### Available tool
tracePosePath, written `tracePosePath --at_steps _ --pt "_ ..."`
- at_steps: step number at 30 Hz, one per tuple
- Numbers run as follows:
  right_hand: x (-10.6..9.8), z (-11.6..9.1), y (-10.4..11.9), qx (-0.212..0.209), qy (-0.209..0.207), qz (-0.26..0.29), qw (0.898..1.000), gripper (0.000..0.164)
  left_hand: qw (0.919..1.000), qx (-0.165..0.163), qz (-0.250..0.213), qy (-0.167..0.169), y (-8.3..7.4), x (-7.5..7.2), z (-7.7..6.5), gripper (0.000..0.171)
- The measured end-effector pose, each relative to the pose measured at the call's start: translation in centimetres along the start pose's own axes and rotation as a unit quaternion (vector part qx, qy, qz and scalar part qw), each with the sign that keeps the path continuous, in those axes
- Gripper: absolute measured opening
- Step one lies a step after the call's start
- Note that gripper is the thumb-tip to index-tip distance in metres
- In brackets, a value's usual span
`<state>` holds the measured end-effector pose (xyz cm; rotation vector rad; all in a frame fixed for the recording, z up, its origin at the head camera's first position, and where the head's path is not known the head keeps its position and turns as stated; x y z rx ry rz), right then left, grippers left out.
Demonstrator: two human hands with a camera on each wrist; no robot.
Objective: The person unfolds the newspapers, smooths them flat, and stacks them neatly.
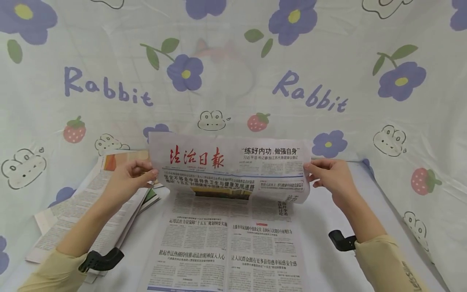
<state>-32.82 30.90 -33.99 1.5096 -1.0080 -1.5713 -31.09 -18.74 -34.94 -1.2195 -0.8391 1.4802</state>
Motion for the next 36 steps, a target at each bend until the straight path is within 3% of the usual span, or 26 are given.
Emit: tracePosePath --at_steps 5,9,12,18,22,25,30,36 --pt "0.0 0.9 -1.0 0.016 -0.004 -0.001 1.0 0.053 0.9999 0.007 0.007 -0.011 1.0 0.2 0.3 0.016" --pt "0.1 1.5 -1.5 0.023 -0.012 0.008 1.0 0.053 0.9988 0.005 0.049 -0.006 2.0 0.4 0.6 0.009" --pt "0.3 1.8 -1.8 0.017 -0.011 0.019 1.0 0.052 0.997 -0.008 0.076 0.012 3.2 0.9 0.8 0.017" --pt "1.0 1.8 -2.2 -0.03 0.014 0.113 0.993 0.034 0.9962 -0.019 0.071 0.047 5.3 2.1 1.1 0.03" --pt "2.0 1.3 -2.5 -0.077 0.07 0.169 0.98 0.017 0.9964 -0.015 0.061 0.056 6.4 2.6 1.1 0.034" --pt "2.6 0.8 -3.6 -0.086 0.104 0.156 0.978 0.022 0.9959 -0.024 0.061 0.063 7.3 3.0 1.2 0.034" --pt "4.2 0.4 -6.2 -0.051 0.14 0.067 0.987 0.045 0.9919 -0.052 0.085 0.079 8.7 3.7 1.0 0.035" --pt "6.0 0.0 -8.0 -0.026 0.161 0.037 0.986 0.047 0.9901 -0.052 0.094 0.09 9.4 4.3 1.0 0.037"
Point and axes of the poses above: each hand's wrist, its own z-axis towards the middle knuckle, its own x-axis out of the palm, y = z × x, the point moved 9 cm from there along z, towards the middle knuckle, and after that the axes turned 2 degrees about -y, right-handed, at the moved point
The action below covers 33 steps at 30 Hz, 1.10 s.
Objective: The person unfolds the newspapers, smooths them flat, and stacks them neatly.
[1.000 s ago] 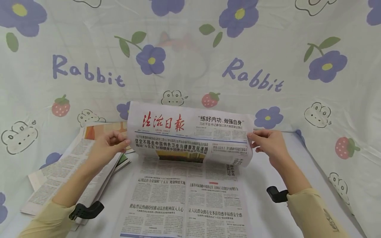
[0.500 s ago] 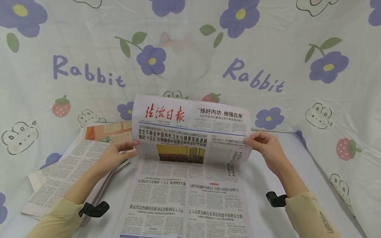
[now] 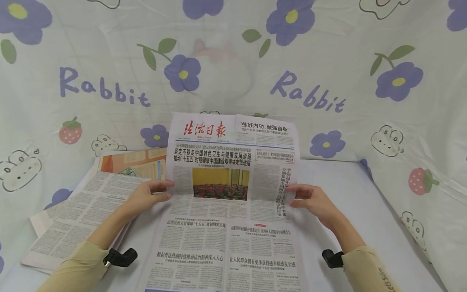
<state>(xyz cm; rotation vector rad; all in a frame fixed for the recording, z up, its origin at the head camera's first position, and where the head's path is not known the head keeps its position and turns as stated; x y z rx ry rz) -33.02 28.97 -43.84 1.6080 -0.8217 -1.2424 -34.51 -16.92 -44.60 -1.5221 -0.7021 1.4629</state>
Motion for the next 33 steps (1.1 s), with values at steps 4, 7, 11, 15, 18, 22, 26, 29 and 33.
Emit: tracePosePath --at_steps 4,7,11,15,18,22,26,29,33 --pt "-0.1 -0.1 -0.5 0.008 -0.014 -0.008 1.0 0.045 0.9999 0.008 -0.013 0.007 -0.3 0.5 0.1 0.037" --pt "-0.5 -0.2 -0.9 0.02 -0.027 -0.024 0.999 0.045 0.9995 0.007 -0.026 0.018 -0.5 0.8 0.2 0.037" --pt "-1.0 -0.4 -1.5 0.033 -0.034 -0.04 0.998 0.046 0.9984 0.018 -0.041 0.035 -0.8 1.4 0.2 0.038" --pt "-1.4 -0.7 -2.3 0.047 -0.028 -0.036 0.998 0.047 0.9971 0.012 -0.057 0.049 -0.4 2.0 0.2 0.038" --pt "-1.6 -1.1 -3.0 0.061 -0.025 -0.021 0.998 0.046 0.9945 -0.015 -0.082 0.064 0.1 2.7 0.1 0.037" --pt "-2.0 -1.4 -4.3 0.088 -0.023 -0.008 0.996 0.046 0.9893 -0.045 -0.106 0.09 0.7 3.9 0.0 0.037" --pt "-2.4 -1.7 -5.4 0.112 -0.017 0.015 0.993 0.047 0.9863 -0.075 -0.105 0.103 1.7 4.8 -0.2 0.038" --pt "-2.7 -1.9 -6.1 0.128 -0.016 0.043 0.991 0.046 0.9822 -0.09 -0.122 0.111 2.6 5.1 -0.3 0.041" --pt "-2.7 -2.0 -6.5 0.139 -0.009 0.067 0.988 0.045 0.9687 -0.121 -0.184 0.115 3.7 4.9 -0.4 0.045"
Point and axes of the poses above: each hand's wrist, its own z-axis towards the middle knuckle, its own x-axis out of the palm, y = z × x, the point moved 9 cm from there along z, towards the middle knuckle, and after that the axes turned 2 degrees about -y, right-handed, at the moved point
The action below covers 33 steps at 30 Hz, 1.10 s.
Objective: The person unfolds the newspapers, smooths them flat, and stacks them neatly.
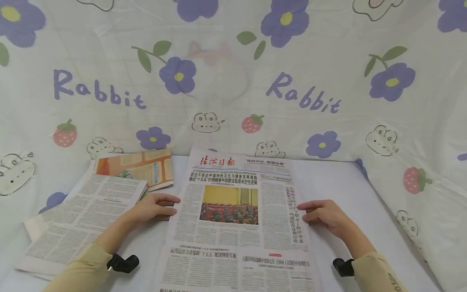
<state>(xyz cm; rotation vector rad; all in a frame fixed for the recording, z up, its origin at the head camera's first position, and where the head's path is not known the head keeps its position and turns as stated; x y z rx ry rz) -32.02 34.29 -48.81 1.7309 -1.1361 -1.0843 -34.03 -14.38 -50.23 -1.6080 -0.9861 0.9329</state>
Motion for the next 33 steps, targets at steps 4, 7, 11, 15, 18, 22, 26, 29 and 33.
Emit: tracePosePath --at_steps 4,7,11,15,18,22,26,29,33 --pt "-0.3 0.0 -0.1 0.005 -0.005 -0.004 1.0 0.045 0.9992 -0.005 -0.038 0.007 0.5 0.0 0.3 0.047" --pt "-0.6 0.1 -0.3 0.012 -0.015 -0.014 1.0 0.046 0.9991 0.008 -0.042 0.01 0.5 0.0 0.3 0.045" --pt "-0.8 0.1 -0.8 0.029 -0.014 0.003 0.999 0.047 0.9987 0.023 -0.046 0.001 0.6 0.0 0.1 0.043" --pt "-0.6 0.3 -1.0 0.036 -0.006 0.029 0.999 0.048 0.9983 0.039 -0.043 -0.009 0.5 -0.3 -0.3 0.042" --pt "-0.3 0.4 -1.1 0.042 -0.01 0.039 0.998 0.047 0.998 0.045 -0.041 -0.013 0.6 -0.4 -0.6 0.042" --pt "0.0 0.5 -1.1 0.051 -0.013 0.048 0.997 0.048 0.9981 0.046 -0.037 -0.018 0.7 -0.6 -0.6 0.042" --pt "0.1 0.6 -1.2 0.06 -0.024 0.069 0.995 0.049 0.9981 0.045 -0.036 -0.02 0.7 -0.6 -0.7 0.041" --pt "-0.1 0.6 -1.1 0.059 -0.032 0.082 0.994 0.05 0.9984 0.042 -0.032 -0.021 0.5 -0.5 -0.7 0.041" --pt "-0.3 0.6 -1.0 0.048 -0.032 0.074 0.996 0.05 0.9986 0.041 -0.026 -0.022 0.4 -0.2 -0.6 0.04"
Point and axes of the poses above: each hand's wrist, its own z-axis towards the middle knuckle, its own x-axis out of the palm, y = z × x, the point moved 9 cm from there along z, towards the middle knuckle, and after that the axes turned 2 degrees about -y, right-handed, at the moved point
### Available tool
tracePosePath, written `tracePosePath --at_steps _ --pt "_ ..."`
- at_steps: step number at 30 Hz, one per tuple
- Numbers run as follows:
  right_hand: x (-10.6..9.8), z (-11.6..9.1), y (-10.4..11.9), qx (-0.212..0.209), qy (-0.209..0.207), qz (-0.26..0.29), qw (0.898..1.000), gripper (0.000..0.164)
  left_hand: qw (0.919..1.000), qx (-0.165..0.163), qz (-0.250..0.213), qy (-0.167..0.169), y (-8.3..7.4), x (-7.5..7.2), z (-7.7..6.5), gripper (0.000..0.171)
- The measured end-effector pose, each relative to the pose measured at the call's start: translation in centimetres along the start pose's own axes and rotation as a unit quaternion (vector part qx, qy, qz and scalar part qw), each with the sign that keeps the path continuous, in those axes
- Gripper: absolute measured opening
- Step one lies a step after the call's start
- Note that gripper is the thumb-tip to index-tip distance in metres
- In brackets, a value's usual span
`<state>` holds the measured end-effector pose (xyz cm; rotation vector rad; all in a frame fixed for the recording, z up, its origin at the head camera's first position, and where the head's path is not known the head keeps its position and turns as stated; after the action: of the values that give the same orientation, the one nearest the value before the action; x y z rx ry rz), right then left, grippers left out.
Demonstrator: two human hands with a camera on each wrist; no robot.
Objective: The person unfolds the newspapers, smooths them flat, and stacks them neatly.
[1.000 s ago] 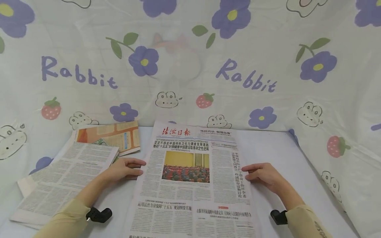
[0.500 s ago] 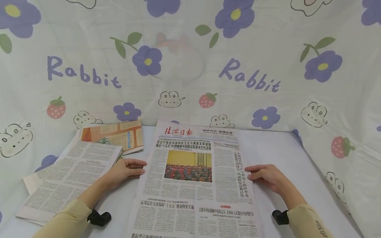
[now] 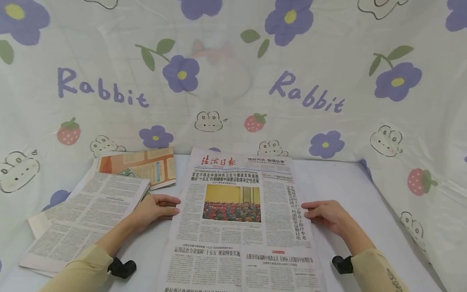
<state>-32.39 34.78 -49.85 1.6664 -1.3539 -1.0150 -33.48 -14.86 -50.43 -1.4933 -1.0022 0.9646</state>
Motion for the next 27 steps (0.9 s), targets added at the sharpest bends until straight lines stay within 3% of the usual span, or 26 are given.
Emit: tracePosePath --at_steps 3,11,27 --pt "0.3 0.1 0.4 -0.01 0.021 -0.022 0.999 0.051 1.0 0.001 0.006 -0.004 0.0 -0.2 0.0 0.039" --pt "1.7 -0.7 0.5 -0.044 0.139 -0.046 0.988 0.057 0.9999 0.003 0.012 -0.004 0.1 -0.3 0.1 0.04" --pt "1.7 0.0 0.7 -0.044 0.102 -0.063 0.992 0.056 0.9999 0.003 0.009 -0.006 -0.2 -0.1 0.1 0.04"
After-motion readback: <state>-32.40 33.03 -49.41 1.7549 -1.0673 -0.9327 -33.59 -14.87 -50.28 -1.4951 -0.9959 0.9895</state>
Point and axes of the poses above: each hand's wrist, its own z-axis towards the middle knuckle, its own x-axis out of the palm, y = z × x, the point moved 9 cm from there along z, towards the middle knuckle, and after that the axes turned 2 degrees about -y, right-handed, at the moved point
